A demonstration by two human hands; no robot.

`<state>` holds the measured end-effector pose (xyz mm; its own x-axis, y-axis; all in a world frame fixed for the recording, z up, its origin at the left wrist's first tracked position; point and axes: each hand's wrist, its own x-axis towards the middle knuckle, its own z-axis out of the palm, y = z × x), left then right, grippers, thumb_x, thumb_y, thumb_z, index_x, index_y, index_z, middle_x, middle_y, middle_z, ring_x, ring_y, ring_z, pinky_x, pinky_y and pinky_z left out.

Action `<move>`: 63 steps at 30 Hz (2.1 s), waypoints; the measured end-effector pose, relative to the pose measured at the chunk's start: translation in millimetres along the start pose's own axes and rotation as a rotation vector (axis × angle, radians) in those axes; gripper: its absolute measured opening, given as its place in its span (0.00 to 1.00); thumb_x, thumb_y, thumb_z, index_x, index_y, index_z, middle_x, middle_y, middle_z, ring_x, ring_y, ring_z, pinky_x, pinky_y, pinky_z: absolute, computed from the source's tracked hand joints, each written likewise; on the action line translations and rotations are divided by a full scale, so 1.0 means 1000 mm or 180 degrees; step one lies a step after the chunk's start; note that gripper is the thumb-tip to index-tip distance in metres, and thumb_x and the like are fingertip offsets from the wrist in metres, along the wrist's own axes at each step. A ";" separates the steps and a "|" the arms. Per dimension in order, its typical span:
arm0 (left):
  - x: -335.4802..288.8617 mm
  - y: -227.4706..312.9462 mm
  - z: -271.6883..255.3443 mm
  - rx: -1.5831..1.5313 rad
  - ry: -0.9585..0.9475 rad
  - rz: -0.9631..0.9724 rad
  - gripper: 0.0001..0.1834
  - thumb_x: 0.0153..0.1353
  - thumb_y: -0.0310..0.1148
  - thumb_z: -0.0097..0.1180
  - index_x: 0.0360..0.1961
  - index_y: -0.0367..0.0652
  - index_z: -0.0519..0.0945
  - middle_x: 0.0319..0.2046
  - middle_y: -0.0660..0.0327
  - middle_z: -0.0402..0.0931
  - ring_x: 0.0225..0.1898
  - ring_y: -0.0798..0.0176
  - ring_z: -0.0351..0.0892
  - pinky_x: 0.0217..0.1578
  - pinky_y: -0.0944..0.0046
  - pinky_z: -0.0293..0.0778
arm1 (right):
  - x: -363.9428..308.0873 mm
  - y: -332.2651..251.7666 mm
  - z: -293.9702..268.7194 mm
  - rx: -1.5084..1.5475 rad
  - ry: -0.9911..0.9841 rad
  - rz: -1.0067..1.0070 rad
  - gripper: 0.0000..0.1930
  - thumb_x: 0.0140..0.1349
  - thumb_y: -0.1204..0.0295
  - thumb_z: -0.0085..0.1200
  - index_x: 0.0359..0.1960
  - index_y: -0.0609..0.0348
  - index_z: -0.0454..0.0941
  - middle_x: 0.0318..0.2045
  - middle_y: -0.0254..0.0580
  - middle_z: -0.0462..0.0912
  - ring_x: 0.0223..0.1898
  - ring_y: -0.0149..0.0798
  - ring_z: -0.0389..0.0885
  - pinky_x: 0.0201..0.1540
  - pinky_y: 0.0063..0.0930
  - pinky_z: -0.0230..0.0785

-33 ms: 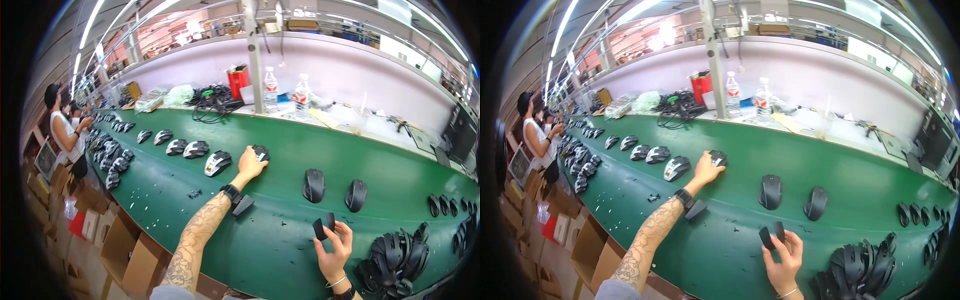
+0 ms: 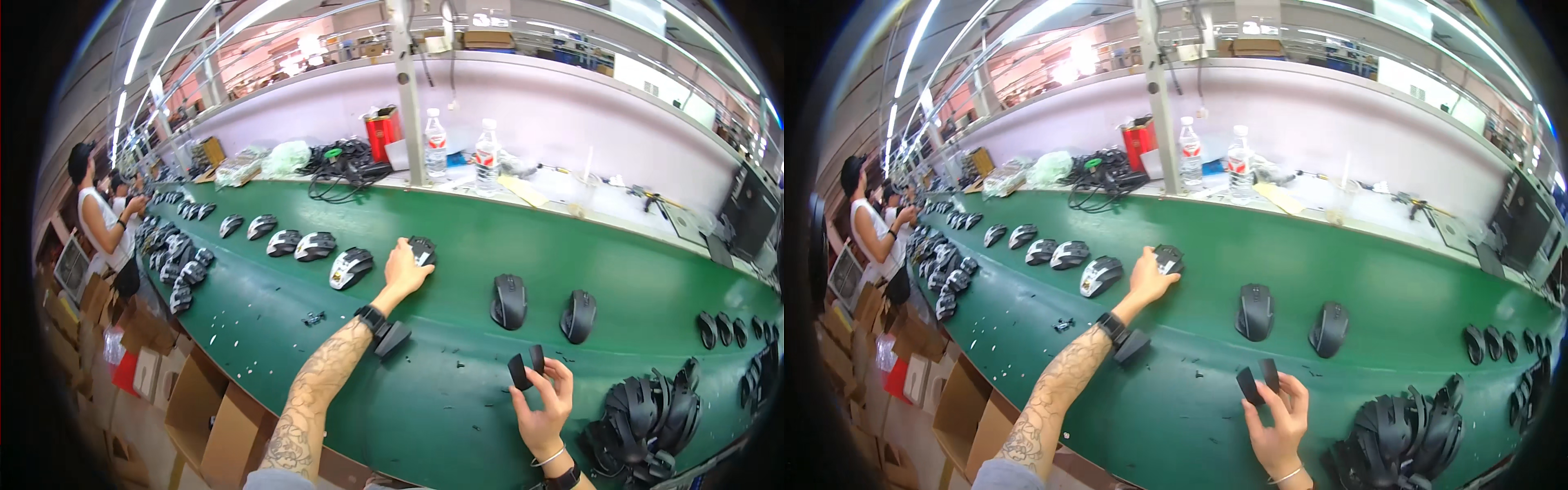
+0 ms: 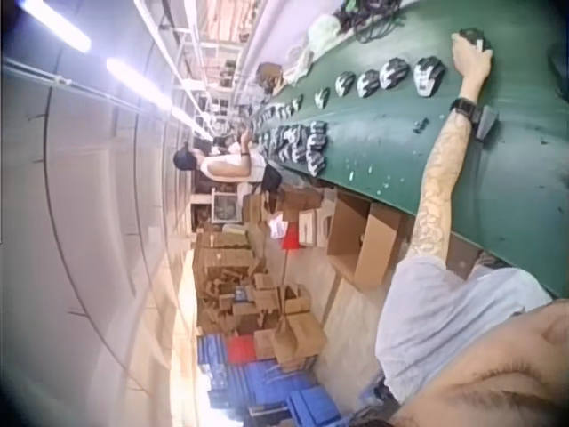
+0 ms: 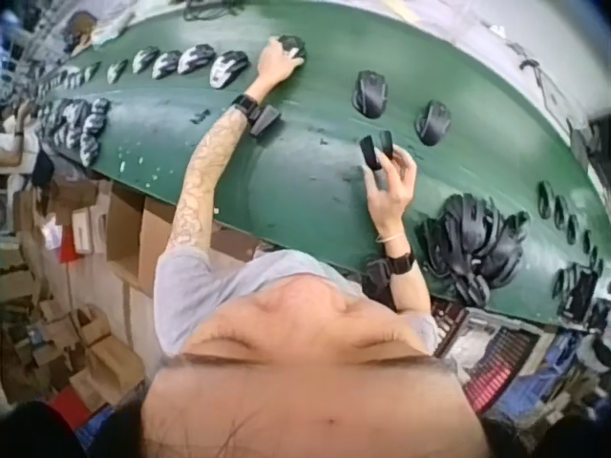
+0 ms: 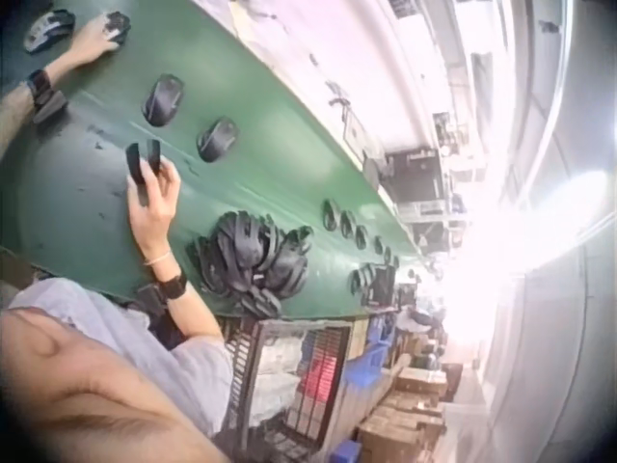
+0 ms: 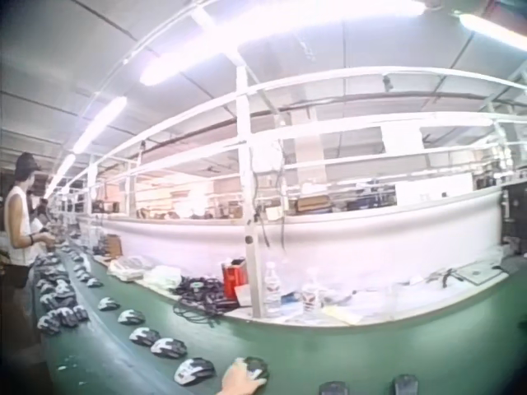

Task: The person assembles computer mice by hand at a green workbench. They pick up a mouse base and a separate black plastic shell, fit the shell onto the base, and place the completed unit on the table. The process is repeated for multiple units throughout the clip.

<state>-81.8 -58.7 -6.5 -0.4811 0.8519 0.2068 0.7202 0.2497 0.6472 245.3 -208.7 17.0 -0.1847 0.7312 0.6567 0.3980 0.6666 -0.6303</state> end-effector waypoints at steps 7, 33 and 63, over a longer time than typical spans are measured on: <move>-0.095 0.028 -0.007 -0.3650 -0.1437 -0.1360 0.23 0.59 0.44 0.56 0.48 0.38 0.71 0.39 0.59 0.77 0.42 0.60 0.77 0.46 0.59 0.73 | -0.004 0.009 -0.001 -0.0133 0.0159 0.0133 0.20 0.40 0.81 0.66 0.40 0.61 0.79 0.48 0.47 0.69 0.42 0.43 0.77 0.43 0.31 0.75; -0.241 0.072 -0.013 -0.3792 -0.2015 -0.0426 0.39 0.54 0.20 0.60 0.59 0.46 0.48 0.51 0.56 0.62 0.55 0.61 0.67 0.54 0.59 0.70 | -0.015 -0.016 0.012 0.0003 -0.0485 0.0309 0.27 0.35 0.74 0.71 0.43 0.59 0.80 0.43 0.44 0.76 0.45 0.44 0.77 0.44 0.33 0.73; -0.214 0.065 -0.029 -0.4799 -0.1879 -0.1535 0.27 0.54 0.20 0.57 0.53 0.44 0.59 0.45 0.59 0.68 0.48 0.63 0.73 0.47 0.61 0.75 | -0.033 0.010 0.022 0.2775 -0.0961 0.2733 0.10 0.66 0.71 0.50 0.26 0.62 0.72 0.24 0.34 0.77 0.24 0.24 0.74 0.29 0.19 0.68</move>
<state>53.9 -238.3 12.5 -0.0087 0.9651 -0.2618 -0.6781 0.1867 0.7108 235.6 -223.2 -20.5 -0.4044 0.9026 -0.1476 -0.2113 -0.2492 -0.9451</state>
